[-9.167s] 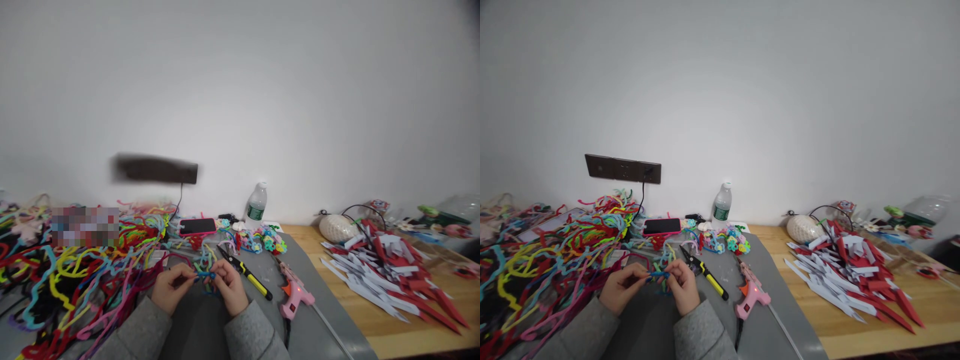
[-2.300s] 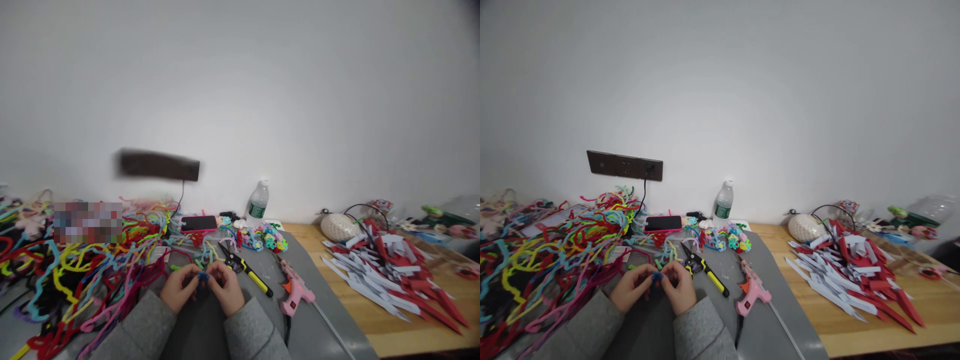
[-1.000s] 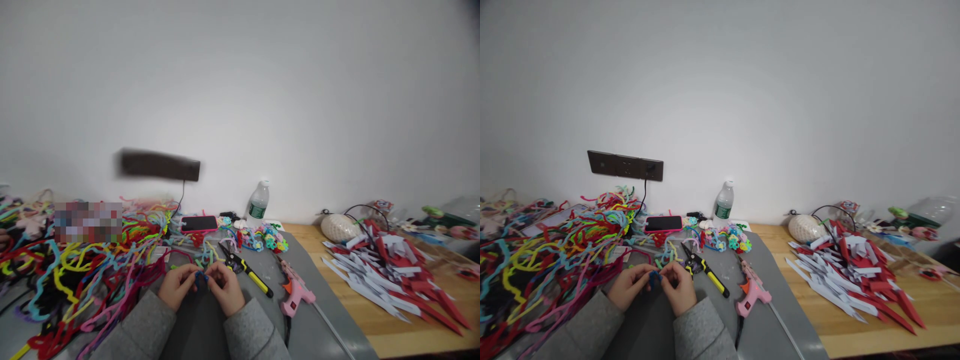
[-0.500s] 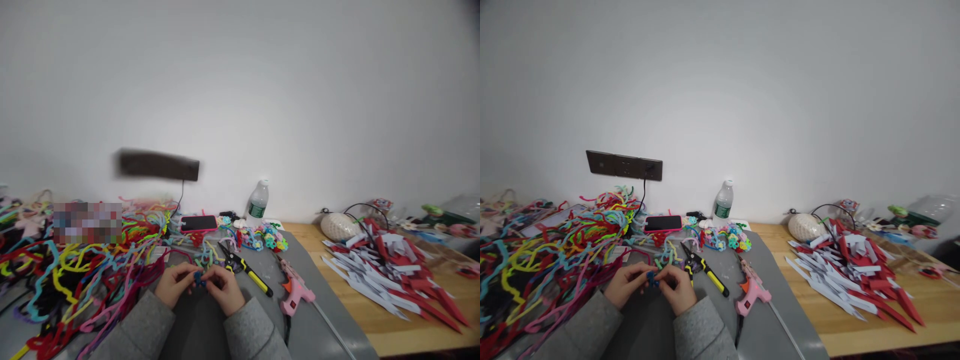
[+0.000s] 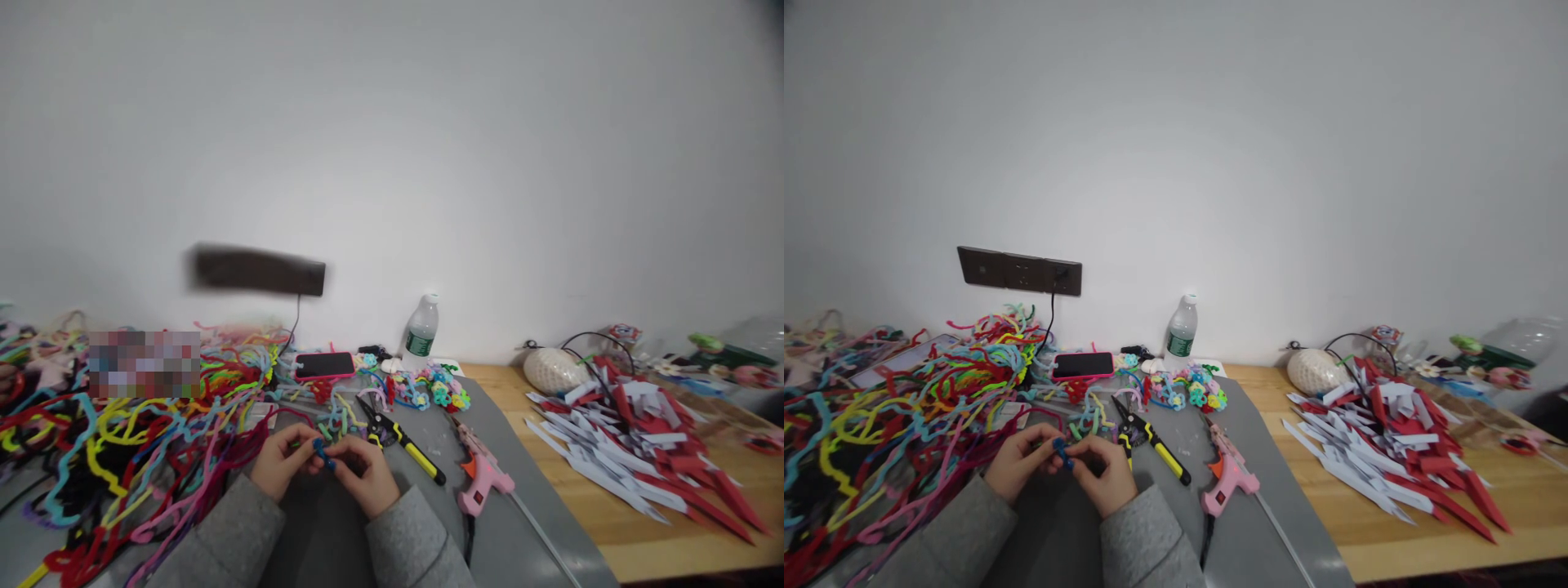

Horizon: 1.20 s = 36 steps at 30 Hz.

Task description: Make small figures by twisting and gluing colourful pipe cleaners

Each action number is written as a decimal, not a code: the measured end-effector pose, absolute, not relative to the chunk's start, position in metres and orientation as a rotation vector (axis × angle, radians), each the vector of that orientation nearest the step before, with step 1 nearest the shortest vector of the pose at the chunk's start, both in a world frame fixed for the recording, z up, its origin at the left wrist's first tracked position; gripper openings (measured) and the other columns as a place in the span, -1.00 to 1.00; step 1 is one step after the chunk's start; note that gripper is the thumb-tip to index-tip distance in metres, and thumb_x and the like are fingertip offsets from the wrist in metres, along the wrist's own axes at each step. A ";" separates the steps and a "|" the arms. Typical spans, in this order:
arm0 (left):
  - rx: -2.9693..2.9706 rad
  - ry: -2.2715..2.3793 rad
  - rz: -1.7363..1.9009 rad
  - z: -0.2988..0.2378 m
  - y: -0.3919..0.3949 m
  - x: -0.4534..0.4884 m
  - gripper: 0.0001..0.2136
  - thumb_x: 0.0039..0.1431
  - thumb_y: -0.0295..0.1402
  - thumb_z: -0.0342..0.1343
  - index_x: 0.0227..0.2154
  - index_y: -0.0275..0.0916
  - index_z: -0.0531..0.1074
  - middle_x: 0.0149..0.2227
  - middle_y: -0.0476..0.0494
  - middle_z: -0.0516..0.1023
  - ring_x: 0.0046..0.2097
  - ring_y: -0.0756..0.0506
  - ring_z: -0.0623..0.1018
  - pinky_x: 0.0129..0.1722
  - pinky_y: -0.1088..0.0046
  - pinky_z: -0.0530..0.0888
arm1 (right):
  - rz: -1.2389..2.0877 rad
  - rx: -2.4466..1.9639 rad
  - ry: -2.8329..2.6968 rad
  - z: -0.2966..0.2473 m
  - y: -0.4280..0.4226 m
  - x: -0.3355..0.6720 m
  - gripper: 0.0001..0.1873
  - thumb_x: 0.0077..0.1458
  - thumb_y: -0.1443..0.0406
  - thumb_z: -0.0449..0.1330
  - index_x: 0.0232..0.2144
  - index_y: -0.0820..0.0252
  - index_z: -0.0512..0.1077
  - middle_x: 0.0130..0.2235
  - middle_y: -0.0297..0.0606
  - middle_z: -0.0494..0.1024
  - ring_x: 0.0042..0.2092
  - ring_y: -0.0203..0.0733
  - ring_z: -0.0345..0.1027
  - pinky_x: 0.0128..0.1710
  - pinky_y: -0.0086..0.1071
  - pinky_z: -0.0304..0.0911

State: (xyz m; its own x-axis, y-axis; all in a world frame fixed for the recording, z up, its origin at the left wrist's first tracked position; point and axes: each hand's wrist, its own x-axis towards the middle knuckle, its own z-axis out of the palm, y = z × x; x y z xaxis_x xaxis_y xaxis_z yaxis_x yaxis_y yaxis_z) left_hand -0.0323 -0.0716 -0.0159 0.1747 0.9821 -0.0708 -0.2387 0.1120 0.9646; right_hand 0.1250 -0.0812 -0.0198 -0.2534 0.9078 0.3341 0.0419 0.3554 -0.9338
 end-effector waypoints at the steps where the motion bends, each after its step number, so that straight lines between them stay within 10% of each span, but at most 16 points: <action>1: 1.023 0.950 1.149 -0.016 -0.072 -0.032 -0.73 -0.22 -0.22 0.26 -0.52 -0.32 0.42 -0.65 0.00 0.48 -0.59 0.03 0.48 -0.61 0.61 0.40 | 1.065 -0.864 -1.597 -0.019 -0.081 0.125 -0.86 -0.12 0.39 0.19 -0.40 0.23 0.46 -0.43 -0.24 0.53 -0.37 -0.20 0.40 -0.37 -0.40 0.27; 36: 1.428 0.997 1.188 -0.012 -0.070 -0.036 -0.90 -0.19 -0.37 0.22 -0.58 -0.32 0.52 -0.57 -0.10 0.51 -0.48 -0.06 0.47 -0.47 0.49 0.39 | 1.370 -0.862 -1.362 -0.017 -0.077 0.125 -0.65 -0.12 0.05 0.19 -0.52 0.24 0.32 -0.69 -0.41 0.37 -0.65 -0.36 0.22 -0.60 -0.50 0.08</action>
State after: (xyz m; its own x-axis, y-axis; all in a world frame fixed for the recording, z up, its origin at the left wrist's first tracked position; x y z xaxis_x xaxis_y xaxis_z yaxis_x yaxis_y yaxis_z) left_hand -0.0361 -0.0702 -0.0119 0.1820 0.9683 0.1709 0.0004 -0.1739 0.9848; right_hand 0.1254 -0.0772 -0.0172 -0.2665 0.9521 0.1501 -0.1556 0.1112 -0.9815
